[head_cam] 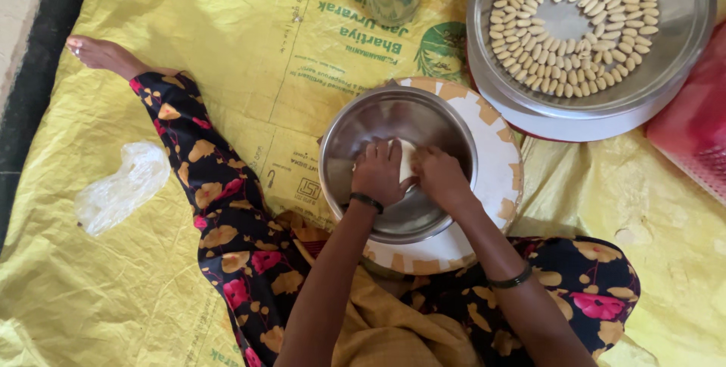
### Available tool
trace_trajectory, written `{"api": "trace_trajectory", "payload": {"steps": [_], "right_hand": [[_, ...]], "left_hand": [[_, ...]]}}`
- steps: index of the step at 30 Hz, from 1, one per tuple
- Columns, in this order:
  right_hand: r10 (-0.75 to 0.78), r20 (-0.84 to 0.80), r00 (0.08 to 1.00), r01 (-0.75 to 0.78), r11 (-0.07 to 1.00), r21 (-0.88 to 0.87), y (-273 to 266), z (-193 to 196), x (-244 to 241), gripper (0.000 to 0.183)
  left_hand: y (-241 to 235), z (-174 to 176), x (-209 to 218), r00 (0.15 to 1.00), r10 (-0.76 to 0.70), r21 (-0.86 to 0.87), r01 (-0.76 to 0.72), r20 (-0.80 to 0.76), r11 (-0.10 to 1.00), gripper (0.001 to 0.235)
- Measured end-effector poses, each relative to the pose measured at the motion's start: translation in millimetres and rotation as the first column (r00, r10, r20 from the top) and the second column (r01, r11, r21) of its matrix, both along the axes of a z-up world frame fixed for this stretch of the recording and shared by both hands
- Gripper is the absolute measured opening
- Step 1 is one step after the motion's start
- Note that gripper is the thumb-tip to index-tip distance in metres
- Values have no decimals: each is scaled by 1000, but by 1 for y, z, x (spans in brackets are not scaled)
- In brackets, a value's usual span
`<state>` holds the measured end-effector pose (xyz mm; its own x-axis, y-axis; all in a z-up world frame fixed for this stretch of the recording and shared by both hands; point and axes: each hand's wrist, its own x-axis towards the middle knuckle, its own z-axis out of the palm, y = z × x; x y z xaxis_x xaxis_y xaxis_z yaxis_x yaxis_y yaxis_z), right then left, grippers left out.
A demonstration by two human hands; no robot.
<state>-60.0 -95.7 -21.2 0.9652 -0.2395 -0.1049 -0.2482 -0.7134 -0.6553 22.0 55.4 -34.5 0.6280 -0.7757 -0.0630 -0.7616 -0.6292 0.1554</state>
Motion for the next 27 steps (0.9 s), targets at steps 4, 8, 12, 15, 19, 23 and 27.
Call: {"api": "trace_trajectory", "payload": {"steps": [4, 8, 12, 15, 19, 23, 27], "right_hand": [[-20, -54, 998, 23, 998, 62, -7, -6, 4, 19], [-22, -68, 997, 30, 993, 117, -12, 2, 8, 21], [-29, -97, 995, 41, 992, 122, -12, 8, 9, 19], [-95, -73, 993, 105, 983, 151, -8, 7, 12, 12], [-124, 65, 990, 120, 990, 69, -5, 3, 10, 13], [-149, 83, 985, 141, 985, 99, -7, 2, 8, 18], [-148, 117, 982, 127, 977, 169, -12, 6, 5, 21]], "left_hand": [[1, -10, 3, 999, -32, -42, 32, -2, 999, 90], [-1, -8, 7, 999, -16, -77, 19, 32, 997, 84], [-3, 4, 7, 997, 15, -96, -23, -80, 995, 79], [-6, 18, 9, 990, 42, -52, -49, -137, 997, 82], [-8, 28, 4, 1000, 18, -121, -17, 3, 992, 79], [-7, 19, 5, 971, -80, -211, 129, 226, 969, 73], [-4, 4, 5, 975, -149, -243, 187, 164, 952, 66]]}}
